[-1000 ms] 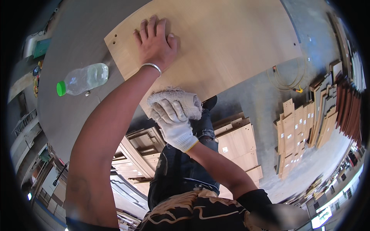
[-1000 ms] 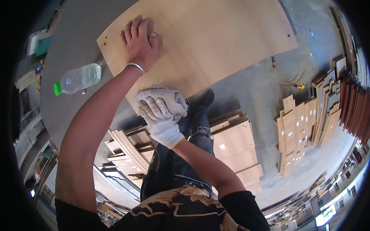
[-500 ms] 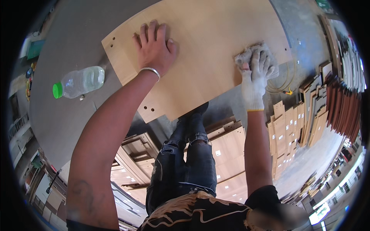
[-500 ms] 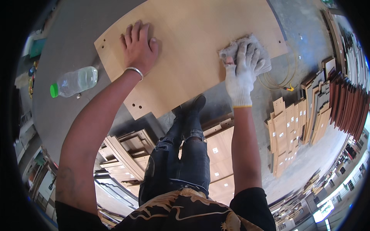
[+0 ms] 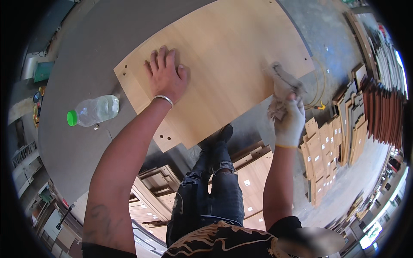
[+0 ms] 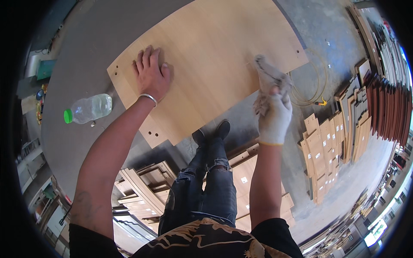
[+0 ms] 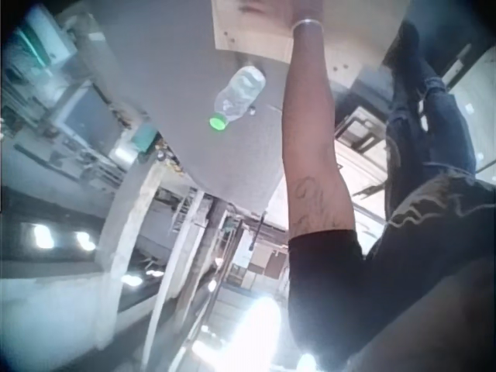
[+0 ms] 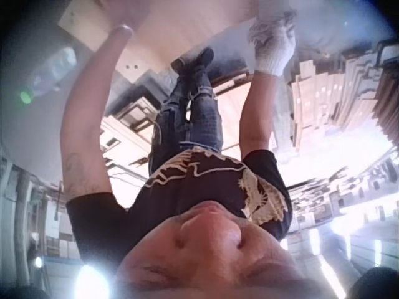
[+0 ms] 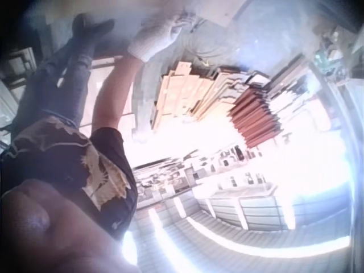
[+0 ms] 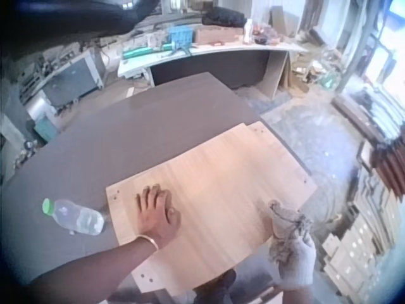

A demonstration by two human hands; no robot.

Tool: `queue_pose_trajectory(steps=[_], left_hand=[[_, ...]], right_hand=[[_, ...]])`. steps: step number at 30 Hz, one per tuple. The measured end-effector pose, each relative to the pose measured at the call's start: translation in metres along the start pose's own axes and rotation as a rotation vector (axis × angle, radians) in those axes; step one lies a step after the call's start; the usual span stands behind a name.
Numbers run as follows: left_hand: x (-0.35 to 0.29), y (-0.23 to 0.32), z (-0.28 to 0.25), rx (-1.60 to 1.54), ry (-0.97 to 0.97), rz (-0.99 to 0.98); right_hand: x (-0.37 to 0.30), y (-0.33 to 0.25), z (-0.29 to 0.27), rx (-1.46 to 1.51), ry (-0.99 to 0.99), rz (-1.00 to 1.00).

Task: The person wipes the surface of a light-colored wooden panel with a cloth, occasionally applying liquid from a plastic bottle. The person flips the panel over and continues wiping the other side, then places the panel back onto a stack of similar panels.

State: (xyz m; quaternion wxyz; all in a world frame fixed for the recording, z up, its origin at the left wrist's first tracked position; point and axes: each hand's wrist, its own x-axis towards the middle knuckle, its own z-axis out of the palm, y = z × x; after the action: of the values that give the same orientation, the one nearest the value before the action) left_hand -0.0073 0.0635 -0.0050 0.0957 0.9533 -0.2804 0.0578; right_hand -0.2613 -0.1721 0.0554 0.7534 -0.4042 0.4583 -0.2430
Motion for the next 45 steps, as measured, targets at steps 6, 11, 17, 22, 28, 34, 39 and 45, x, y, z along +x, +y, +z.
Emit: queue_pose_trajectory(steps=[6, 11, 17, 22, 28, 34, 39, 45], left_hand=[[0.001, -0.008, 0.003, -0.149, -0.018, -0.012], [-0.02, -0.023, -0.006, -0.396, 0.001, 0.068], [-0.075, -0.005, -0.034, -0.286, -0.098, 0.233], [-0.078, 0.006, -0.027, -0.241, -0.113, 0.293], [-0.082, -0.002, -0.027, -0.188, -0.122, 0.314], [-0.081, 0.003, -0.024, -0.154, -0.174, 0.336], [-0.081, 0.004, -0.023, -0.117, -0.21, 0.379], [-0.08, 0.004, -0.019, -0.086, -0.224, 0.418]], right_hand=[[-0.058, 0.007, -0.038, 0.631, -0.371, -0.062], [-0.071, 0.042, -0.027, 0.375, -0.247, 0.259], [-0.06, 0.008, -0.04, -0.167, 0.084, -0.137], [-0.079, 0.105, 0.016, -0.987, -0.275, -0.697], [-0.097, 0.148, 0.045, -0.816, -0.117, -0.442], [-0.018, 0.094, 0.041, -0.606, 0.193, -0.364], [-0.054, 0.168, 0.035, -0.029, 0.041, -0.113], [-0.041, 0.153, 0.065, -0.014, 0.274, -0.376]])
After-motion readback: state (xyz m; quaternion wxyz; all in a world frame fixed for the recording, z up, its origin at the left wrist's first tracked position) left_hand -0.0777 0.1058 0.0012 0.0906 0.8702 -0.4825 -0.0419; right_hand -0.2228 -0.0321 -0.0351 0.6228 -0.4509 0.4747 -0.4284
